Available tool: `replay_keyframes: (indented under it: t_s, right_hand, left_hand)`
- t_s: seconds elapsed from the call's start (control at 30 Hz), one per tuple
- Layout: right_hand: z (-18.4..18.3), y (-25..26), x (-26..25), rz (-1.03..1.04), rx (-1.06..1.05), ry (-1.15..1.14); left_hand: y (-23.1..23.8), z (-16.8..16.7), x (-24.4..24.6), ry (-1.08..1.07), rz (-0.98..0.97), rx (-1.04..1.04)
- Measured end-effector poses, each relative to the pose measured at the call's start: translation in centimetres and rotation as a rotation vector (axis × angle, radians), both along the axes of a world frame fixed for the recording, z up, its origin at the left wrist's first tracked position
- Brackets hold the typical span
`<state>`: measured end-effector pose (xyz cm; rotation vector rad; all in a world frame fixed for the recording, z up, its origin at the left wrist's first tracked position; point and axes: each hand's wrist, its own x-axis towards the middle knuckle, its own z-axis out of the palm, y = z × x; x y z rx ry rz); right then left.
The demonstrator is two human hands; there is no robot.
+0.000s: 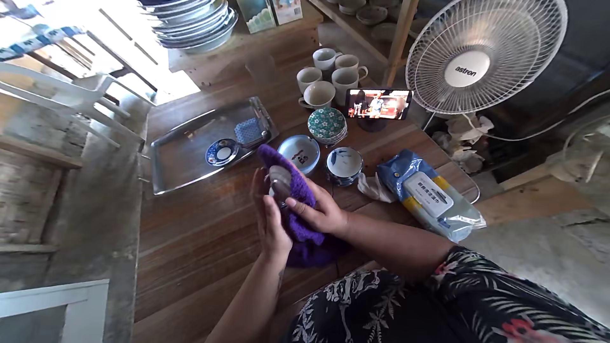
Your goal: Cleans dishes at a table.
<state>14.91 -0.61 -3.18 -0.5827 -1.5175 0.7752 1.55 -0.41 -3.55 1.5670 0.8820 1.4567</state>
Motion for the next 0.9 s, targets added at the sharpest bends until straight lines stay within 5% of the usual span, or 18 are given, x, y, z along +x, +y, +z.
replay_keyframes:
  t_s: [0.43,0.9]
  right_hand:
    - [-0.1,-0.1,0.0,0.072,0.070,-0.221]
    - [0.0,0.7,0.2,-0.055,0.239,-0.086]
  left_hand:
    - [-2.1,0.8,1.1,-0.222,-0.110,-0.294]
    - [-0.9,0.5,0.8,-0.226,-0.177,-0.170]
